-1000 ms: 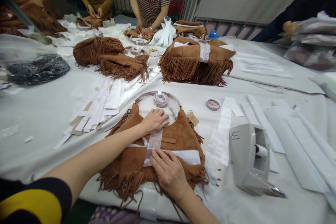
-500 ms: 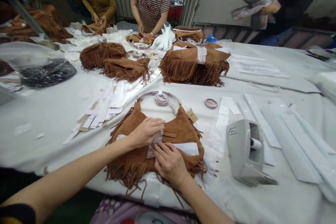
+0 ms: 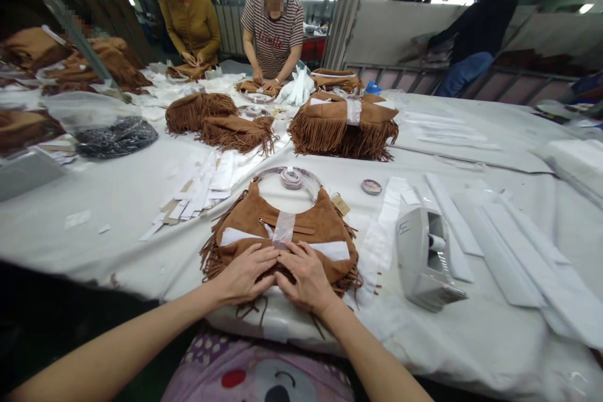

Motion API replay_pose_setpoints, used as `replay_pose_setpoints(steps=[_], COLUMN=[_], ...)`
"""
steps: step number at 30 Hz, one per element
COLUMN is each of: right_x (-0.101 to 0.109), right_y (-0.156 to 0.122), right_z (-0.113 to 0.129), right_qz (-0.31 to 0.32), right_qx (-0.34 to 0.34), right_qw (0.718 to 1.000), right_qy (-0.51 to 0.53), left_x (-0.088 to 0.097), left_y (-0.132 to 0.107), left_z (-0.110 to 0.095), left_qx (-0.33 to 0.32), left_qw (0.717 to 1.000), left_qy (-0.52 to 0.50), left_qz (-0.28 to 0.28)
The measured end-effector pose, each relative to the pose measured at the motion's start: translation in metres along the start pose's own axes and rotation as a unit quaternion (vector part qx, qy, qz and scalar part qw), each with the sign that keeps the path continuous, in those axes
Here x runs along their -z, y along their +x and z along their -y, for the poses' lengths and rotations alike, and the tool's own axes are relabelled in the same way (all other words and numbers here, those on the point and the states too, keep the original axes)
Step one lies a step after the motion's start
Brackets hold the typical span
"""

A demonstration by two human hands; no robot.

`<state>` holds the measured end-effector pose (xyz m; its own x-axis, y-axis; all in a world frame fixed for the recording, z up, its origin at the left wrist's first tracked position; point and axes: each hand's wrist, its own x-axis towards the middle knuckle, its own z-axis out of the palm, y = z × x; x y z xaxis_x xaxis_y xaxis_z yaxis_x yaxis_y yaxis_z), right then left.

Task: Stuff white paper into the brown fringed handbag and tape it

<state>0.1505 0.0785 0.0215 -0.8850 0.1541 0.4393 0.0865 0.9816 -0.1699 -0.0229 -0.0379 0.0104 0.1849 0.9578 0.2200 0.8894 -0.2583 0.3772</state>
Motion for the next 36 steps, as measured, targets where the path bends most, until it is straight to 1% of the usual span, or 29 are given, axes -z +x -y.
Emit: replay_pose_setpoints(steps=[4,7,11,15,18,21,22,24,27,29,31,33,36], right_x=[-0.003,0.0,0.012,0.022,0.03,0.033,0.031,0.024,0.004,-0.008,-0.016,-0.018,-0.015], right_y=[-0.031,-0.058,-0.078,-0.095,-0.11,-0.121,-0.121,-0.118,-0.104,-0.093,-0.083,-0.076,-0.069], right_z=[0.011,0.007,-0.004,-0.009,0.0,0.026,0.037,0.055,0.069,0.071,0.071,0.073,0.079], right_qz=[-0.009,0.002,0.013,0.008,-0.012,0.0,0.01,0.028,0.026,0.0,-0.034,-0.064,-0.097], right_qx=[0.005,0.038,0.074,0.076,0.055,0.008,-0.003,0.001,0.016,0.019,0.019,0.012,-0.001], right_qw=[0.996,0.989,0.984,0.981,0.979,0.976,0.976,0.98,0.987,0.99,0.993,0.995,0.994], right_qy=[-0.091,-0.146,-0.163,-0.176,-0.198,-0.219,-0.217,-0.195,-0.159,-0.139,-0.11,-0.078,-0.047], left_x=[-0.009,-0.015,-0.014,-0.013,-0.015,-0.015,-0.015,-0.014,-0.011,-0.009,-0.008,-0.008,-0.009], left_y=[-0.007,-0.012,-0.014,-0.015,-0.017,-0.017,-0.018,-0.018,-0.017,-0.016,-0.016,-0.017,-0.018], left_z=[-0.001,0.002,0.005,0.007,0.01,0.011,0.011,0.011,0.01,0.009,0.009,0.009,0.01], left_qx=[0.001,-0.019,-0.036,-0.043,-0.05,-0.056,-0.056,-0.056,-0.055,-0.061,-0.065,-0.062,-0.058], left_qw=[0.998,0.995,0.992,0.99,0.989,0.988,0.988,0.988,0.987,0.986,0.986,0.986,0.987], left_qy=[0.057,0.094,0.119,0.131,0.132,0.135,0.136,0.138,0.141,0.143,0.144,0.144,0.145], left_qz=[-0.021,-0.009,0.013,0.023,0.036,0.044,0.044,0.043,0.048,0.056,0.059,0.053,0.046])
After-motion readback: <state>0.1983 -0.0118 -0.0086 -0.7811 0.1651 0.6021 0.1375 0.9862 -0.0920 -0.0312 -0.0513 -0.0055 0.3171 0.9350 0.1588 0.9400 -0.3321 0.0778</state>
